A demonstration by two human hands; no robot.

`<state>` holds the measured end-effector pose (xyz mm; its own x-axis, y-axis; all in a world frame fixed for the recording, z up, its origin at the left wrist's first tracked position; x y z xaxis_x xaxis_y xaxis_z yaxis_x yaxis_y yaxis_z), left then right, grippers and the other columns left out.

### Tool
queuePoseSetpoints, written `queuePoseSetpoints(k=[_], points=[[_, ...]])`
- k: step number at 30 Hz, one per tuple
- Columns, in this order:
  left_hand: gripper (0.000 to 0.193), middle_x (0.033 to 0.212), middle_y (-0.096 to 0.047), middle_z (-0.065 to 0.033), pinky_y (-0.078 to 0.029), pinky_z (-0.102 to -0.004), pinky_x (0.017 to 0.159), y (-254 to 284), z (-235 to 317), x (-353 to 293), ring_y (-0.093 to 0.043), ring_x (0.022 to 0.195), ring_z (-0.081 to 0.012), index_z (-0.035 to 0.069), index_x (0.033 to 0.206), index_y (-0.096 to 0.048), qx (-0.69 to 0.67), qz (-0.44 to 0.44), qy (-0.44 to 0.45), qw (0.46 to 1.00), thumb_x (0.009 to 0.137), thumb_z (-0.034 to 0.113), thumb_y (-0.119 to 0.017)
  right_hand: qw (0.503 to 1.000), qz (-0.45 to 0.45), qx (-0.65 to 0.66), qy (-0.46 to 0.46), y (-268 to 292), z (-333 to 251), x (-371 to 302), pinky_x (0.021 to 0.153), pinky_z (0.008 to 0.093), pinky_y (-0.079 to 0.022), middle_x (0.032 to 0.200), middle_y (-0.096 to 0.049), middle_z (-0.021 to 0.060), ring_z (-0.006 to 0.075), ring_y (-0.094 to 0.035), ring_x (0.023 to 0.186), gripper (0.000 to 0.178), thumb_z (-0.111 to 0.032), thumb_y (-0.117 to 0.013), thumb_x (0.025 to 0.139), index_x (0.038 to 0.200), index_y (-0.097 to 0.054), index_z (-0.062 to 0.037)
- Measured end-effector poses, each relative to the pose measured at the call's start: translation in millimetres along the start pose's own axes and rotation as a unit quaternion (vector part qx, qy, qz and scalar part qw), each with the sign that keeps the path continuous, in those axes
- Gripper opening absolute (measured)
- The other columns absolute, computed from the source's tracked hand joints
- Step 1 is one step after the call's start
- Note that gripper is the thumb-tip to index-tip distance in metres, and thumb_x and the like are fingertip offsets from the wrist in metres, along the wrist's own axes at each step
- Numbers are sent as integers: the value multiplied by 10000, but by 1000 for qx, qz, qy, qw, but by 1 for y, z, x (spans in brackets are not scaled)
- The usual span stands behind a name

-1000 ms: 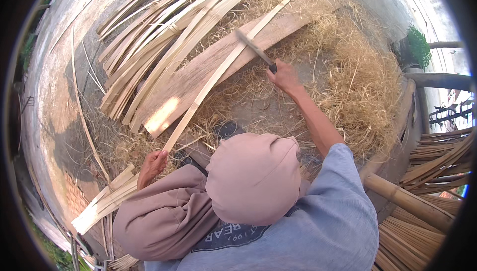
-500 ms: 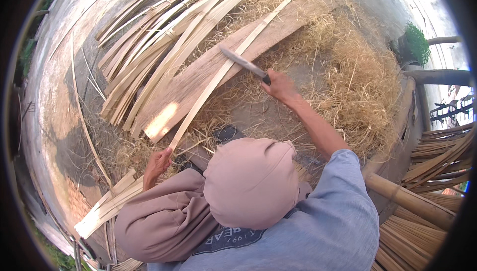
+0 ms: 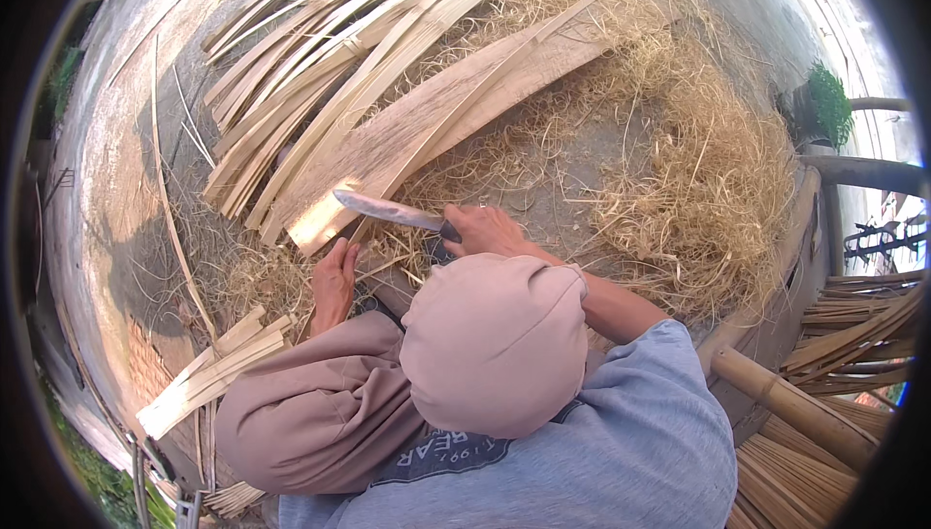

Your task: The person splits long bamboo strips into thinner slats using a knife and a wooden board. The person repeatedly positions the bamboo, strikes it with the knife, and separates the resulting slats.

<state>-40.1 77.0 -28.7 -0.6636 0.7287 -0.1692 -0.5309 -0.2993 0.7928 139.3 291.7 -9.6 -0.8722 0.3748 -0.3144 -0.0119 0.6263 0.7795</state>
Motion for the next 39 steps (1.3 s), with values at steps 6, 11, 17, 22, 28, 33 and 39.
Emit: queuePoseSetpoints(k=[6,11,17,22,28,33,39], points=[[292,717,-509,-224,-412,-459,627,3,2,-3,-516,667,-410,12,894,-518,-6,35,-28,999,1041,256,-581,992,104,-72,2,46,72,9,666,500,-556,838,-681,151,385,-701,758,303,-309,-701,922,962,-524,-66],[210,729,-515,-177,-420,-437,646,-3,11,1,-520,678,-346,80,1117,-665,-39,37,-68,996,1044,260,-583,906,305,-97,-276,184,262,15,678,510,-546,746,-682,188,386,-698,729,366,-393,-626,935,936,-597,-28],[369,741,-489,-115,-422,-400,657,6,32,-2,-504,685,-266,207,1404,-640,-27,19,-60,998,1043,264,-591,989,111,8,-98,48,105,27,704,513,-550,781,-666,212,406,-695,764,333,-312,-698,906,949,-545,-20],[356,741,-478,-146,-427,-413,703,5,16,1,-494,693,-297,198,1393,-644,9,-43,-36,998,1051,264,-573,999,35,-18,-36,-22,22,-15,739,529,-557,879,-682,182,414,-706,840,359,-337,-730,883,983,-518,-65],[346,786,-603,-165,-465,-362,765,4,17,12,-547,738,-272,153,1355,-671,-60,-53,-11,997,1048,290,-591,918,306,-32,-249,139,234,2,634,495,-525,706,-660,206,382,-684,678,322,-332,-664,915,829,-593,-30],[337,735,-560,-139,-452,-385,699,-1,7,9,-542,689,-267,187,1336,-689,-125,-56,32,990,1042,321,-594,978,147,17,-147,71,129,15,702,515,-541,730,-670,203,394,-694,743,298,-319,-676,913,882,-579,-39],[341,777,-617,-143,-470,-367,728,-2,4,5,-575,728,-241,168,1335,-686,-147,-60,29,987,1041,318,-602,995,89,-46,-23,7,65,-1,696,492,-568,932,-694,132,387,-702,793,373,-349,-752,869,1002,-525,-85]])
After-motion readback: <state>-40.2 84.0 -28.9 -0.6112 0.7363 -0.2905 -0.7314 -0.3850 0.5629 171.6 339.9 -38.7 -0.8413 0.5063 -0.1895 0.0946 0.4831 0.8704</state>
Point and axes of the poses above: each hand's wrist, its own x-axis towards the middle knuckle, its own y-axis out of the back of the hand, z = x × y, the point moved 8 cm from there along x, towards the middle knuckle
